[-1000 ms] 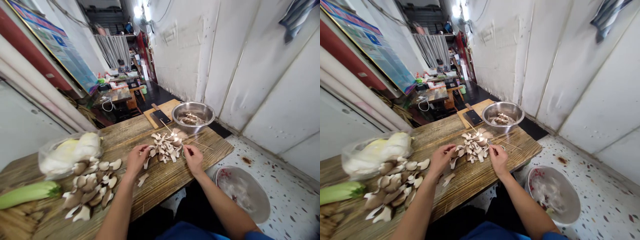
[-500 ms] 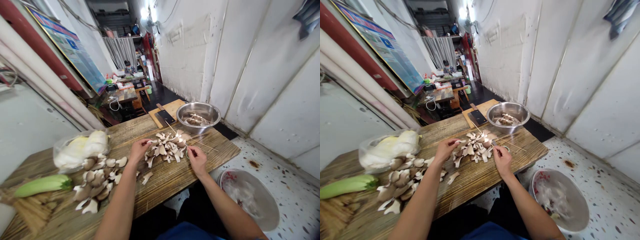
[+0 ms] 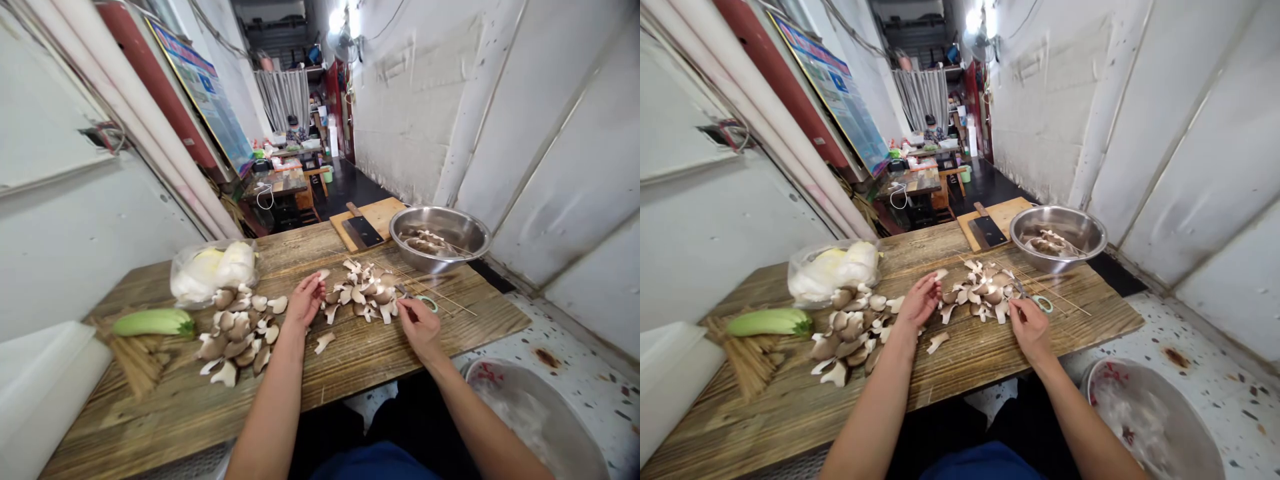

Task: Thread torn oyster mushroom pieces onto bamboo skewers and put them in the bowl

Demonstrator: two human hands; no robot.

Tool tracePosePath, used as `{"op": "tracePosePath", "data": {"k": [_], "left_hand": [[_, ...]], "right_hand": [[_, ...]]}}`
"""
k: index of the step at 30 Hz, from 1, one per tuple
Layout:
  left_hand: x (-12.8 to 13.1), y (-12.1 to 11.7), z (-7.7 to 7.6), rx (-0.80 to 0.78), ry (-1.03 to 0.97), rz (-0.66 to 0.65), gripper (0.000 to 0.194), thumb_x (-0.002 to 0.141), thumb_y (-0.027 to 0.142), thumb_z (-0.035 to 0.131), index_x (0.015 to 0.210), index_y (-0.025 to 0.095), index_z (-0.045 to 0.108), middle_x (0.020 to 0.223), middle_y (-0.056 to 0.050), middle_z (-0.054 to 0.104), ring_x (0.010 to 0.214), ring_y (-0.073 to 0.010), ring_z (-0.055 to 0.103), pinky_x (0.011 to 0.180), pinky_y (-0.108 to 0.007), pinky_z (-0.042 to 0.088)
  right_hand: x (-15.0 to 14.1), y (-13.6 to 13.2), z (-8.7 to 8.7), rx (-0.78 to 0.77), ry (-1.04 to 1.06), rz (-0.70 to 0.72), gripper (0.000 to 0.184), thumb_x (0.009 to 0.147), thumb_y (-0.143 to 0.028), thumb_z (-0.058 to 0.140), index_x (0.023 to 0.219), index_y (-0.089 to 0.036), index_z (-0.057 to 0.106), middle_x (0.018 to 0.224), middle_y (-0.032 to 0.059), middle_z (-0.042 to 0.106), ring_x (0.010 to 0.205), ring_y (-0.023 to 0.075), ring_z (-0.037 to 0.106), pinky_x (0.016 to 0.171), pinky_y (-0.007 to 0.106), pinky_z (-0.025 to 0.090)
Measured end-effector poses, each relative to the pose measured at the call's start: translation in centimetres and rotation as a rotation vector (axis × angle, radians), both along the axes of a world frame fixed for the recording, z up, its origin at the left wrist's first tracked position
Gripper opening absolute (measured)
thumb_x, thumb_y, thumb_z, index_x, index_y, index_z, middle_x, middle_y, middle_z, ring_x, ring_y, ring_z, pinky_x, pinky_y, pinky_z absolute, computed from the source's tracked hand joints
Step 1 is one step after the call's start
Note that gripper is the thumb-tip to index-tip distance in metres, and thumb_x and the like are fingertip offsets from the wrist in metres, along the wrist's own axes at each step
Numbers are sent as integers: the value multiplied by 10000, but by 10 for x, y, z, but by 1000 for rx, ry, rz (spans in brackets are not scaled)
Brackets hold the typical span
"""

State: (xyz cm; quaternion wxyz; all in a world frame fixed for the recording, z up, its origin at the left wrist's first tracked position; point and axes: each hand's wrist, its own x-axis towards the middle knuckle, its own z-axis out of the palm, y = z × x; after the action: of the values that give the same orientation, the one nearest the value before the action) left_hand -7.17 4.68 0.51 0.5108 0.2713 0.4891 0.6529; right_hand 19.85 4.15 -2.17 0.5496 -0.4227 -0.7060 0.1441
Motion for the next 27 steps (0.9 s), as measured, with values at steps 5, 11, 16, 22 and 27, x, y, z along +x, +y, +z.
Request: {"op": "tracePosePath", "data": {"k": [5, 11, 16, 22, 27], "left_hand": [[-7, 2, -8, -11, 1056, 135, 224, 774, 227, 531, 923, 166, 686, 928, -102, 669, 915, -217, 593, 872, -366, 437], [-12, 2, -2, -23, 1579, -136, 321, 791, 130, 417, 917, 153, 712, 976, -131, 679, 968, -251, 582, 906, -364, 409], [-8, 0, 8, -57, 1496, -201, 398, 792, 101, 381, 1064, 164, 664, 1092, -91, 663, 1022, -199, 578, 919, -296, 408], [-5, 1, 8, -186, 1516, -174, 240, 796, 239, 532, 947, 166, 704, 984, -105, 688, 933, -218, 596, 836, -300, 425], [-9, 2, 4, -202, 1468, -172, 232, 798, 240, 532, 934, 185, 712, 950, -95, 696, 890, -216, 601, 772, -288, 415]], "right_hand": [[0, 1, 0, -49, -20, -33, 191, 859, -308, 521, 866, -191, 672, 764, 40, 667, 654, 152, 589, 611, 280, 470], [2, 2, 0, -97, -17, -41, 203, 855, -315, 523, 863, -183, 676, 782, 43, 676, 667, 154, 600, 628, 276, 477], [4, 4, -3, -110, 9, -65, 194, 847, -317, 537, 859, -184, 677, 765, 33, 679, 642, 149, 598, 621, 272, 484], [4, 4, -4, -107, 28, -49, 171, 844, -294, 542, 854, -183, 673, 769, 34, 680, 654, 153, 602, 619, 275, 482], [4, 5, -4, -103, 25, -43, 165, 843, -285, 543, 847, -180, 671, 758, 34, 676, 645, 152, 598, 610, 275, 478]]}}
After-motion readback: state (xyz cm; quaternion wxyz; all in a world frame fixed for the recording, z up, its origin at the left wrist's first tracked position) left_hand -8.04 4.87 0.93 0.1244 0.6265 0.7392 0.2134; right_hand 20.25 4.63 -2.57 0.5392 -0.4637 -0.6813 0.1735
